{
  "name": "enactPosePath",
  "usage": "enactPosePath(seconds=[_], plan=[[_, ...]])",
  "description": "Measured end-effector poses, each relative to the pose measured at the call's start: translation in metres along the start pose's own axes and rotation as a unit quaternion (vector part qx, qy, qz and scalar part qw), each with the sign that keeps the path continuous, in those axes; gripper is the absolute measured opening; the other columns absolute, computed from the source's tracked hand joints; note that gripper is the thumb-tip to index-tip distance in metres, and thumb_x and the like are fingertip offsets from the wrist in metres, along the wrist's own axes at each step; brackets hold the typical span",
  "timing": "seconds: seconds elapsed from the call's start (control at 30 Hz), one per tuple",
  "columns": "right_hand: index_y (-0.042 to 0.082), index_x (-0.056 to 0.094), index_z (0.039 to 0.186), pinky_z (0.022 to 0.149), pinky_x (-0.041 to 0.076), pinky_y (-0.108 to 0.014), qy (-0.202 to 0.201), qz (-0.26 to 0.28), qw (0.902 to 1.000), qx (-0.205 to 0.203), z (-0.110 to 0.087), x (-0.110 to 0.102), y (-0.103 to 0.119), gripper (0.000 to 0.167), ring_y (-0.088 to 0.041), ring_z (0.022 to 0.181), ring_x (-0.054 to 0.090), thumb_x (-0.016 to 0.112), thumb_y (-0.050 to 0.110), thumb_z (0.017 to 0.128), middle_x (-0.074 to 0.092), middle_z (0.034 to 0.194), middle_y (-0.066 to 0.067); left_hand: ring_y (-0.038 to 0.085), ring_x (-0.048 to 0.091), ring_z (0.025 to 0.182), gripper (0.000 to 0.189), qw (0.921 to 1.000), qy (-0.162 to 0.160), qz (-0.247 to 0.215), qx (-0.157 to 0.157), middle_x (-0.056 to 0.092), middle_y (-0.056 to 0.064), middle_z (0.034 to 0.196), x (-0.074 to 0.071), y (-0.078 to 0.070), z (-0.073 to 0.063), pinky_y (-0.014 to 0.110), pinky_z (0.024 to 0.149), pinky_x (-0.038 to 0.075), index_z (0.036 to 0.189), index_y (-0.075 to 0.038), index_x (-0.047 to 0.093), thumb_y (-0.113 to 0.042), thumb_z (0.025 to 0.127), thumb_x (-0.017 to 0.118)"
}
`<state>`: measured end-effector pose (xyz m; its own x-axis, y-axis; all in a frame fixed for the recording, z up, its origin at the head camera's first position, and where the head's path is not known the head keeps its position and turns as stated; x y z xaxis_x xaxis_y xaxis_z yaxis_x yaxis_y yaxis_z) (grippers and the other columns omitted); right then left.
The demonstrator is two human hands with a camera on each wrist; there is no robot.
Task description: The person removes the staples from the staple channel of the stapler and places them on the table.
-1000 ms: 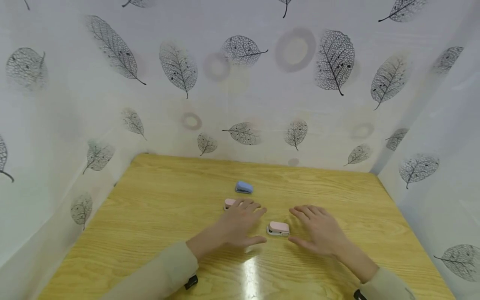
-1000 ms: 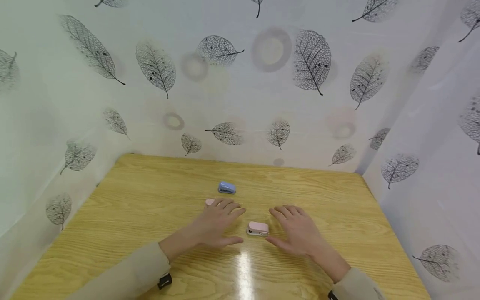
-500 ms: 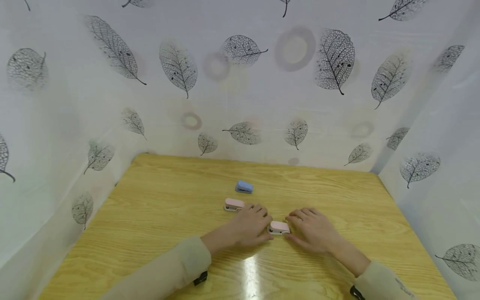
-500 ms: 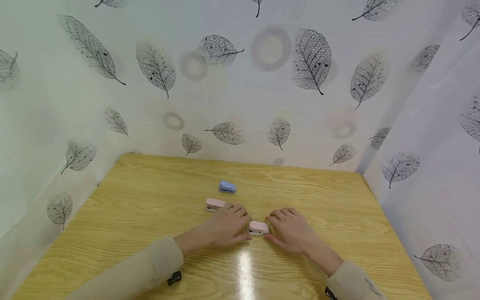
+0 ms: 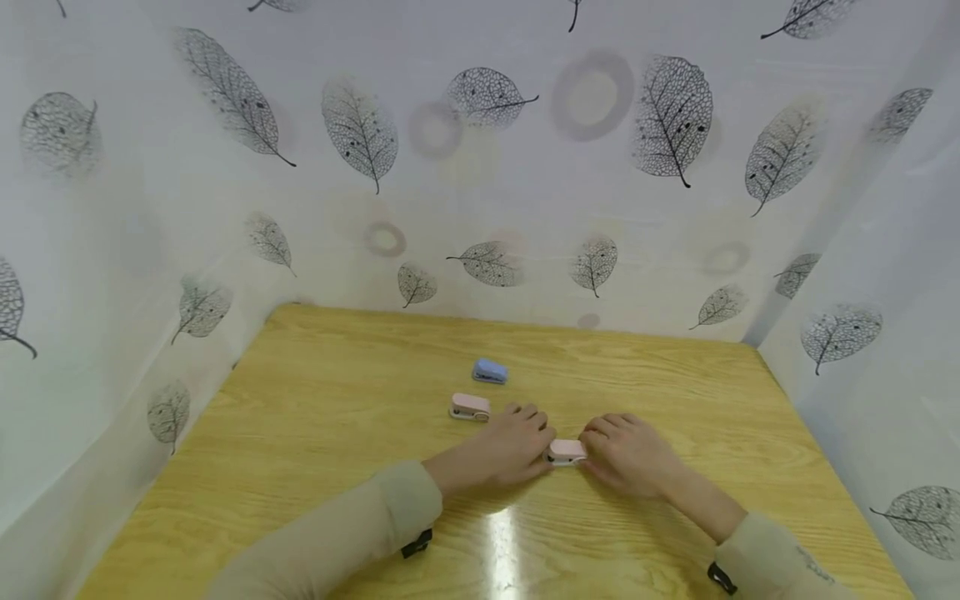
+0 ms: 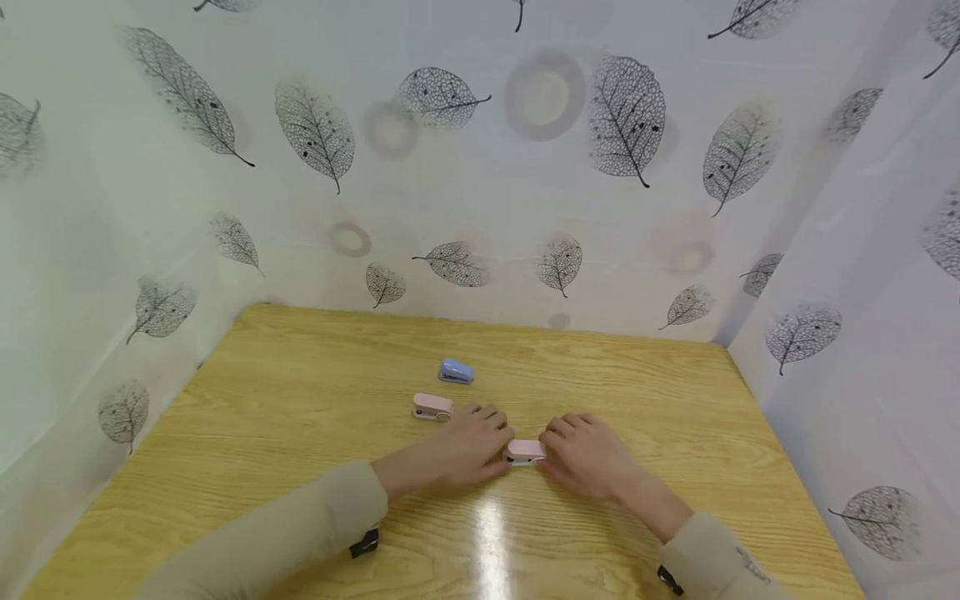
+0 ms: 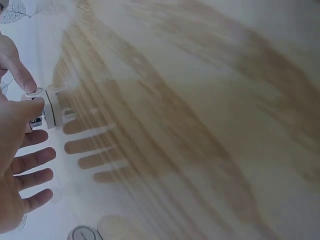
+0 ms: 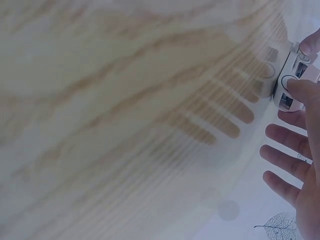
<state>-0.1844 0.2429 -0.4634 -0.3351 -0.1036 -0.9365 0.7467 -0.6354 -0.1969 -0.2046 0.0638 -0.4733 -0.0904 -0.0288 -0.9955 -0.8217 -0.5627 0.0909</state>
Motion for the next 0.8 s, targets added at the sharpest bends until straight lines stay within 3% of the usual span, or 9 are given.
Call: enactPosePath(seconds=[0.23, 0.47, 0.8], plan=[[0.017, 0.074, 0.103, 0.084, 0.062, -0.04, 0.001, 0.014, 0.9999, 0.004, -0.011, -0.002, -0.012, 0.026, -0.017, 0.092, 0.072, 0.086, 0.032, 0.086, 0.075, 0.101, 0.002, 0.011, 0.058, 0.105, 0.038, 1.0, -0.001, -0.008, -0.005, 0.066, -0.006, 0.115, 0.008, -0.007, 0.016, 0.028, 0.092, 0.05, 0.121, -0.024, 0.068, -0.056, 0.106, 0.055], [0.017, 0.073, 0.111, 0.086, 0.061, -0.042, 0.042, 0.034, 0.998, 0.033, -0.022, -0.002, -0.028, 0.025, -0.018, 0.098, 0.072, 0.081, 0.031, 0.091, 0.075, 0.107, 0.002, 0.012, 0.059, 0.109, 0.032, 0.9991, 0.004, -0.033, -0.027, 0.065, -0.006, 0.116, 0.012, -0.017, 0.036, 0.031, 0.099, 0.051, 0.116, -0.024, 0.068, -0.053, 0.106, 0.056], [0.011, 0.074, 0.12, 0.085, 0.062, -0.043, 0.073, 0.027, 0.9948, 0.066, -0.03, -0.001, -0.049, 0.032, -0.023, 0.098, 0.073, 0.079, 0.027, 0.093, 0.076, 0.11, -0.004, 0.009, 0.06, 0.103, 0.036, 0.9993, -0.002, 0.008, -0.038, 0.068, -0.008, 0.116, 0.006, -0.022, 0.059, 0.028, 0.088, 0.05, 0.118, -0.027, 0.069, -0.058, 0.105, 0.056]])
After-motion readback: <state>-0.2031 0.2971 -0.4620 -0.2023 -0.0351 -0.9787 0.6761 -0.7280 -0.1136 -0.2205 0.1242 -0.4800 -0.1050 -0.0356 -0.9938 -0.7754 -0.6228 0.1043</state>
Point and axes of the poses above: each hand's wrist, its own z-axis towards the middle knuckle, its own x-axis out of the palm, y = z × x, the point moved 5 cm from there along z, towards the middle knuckle
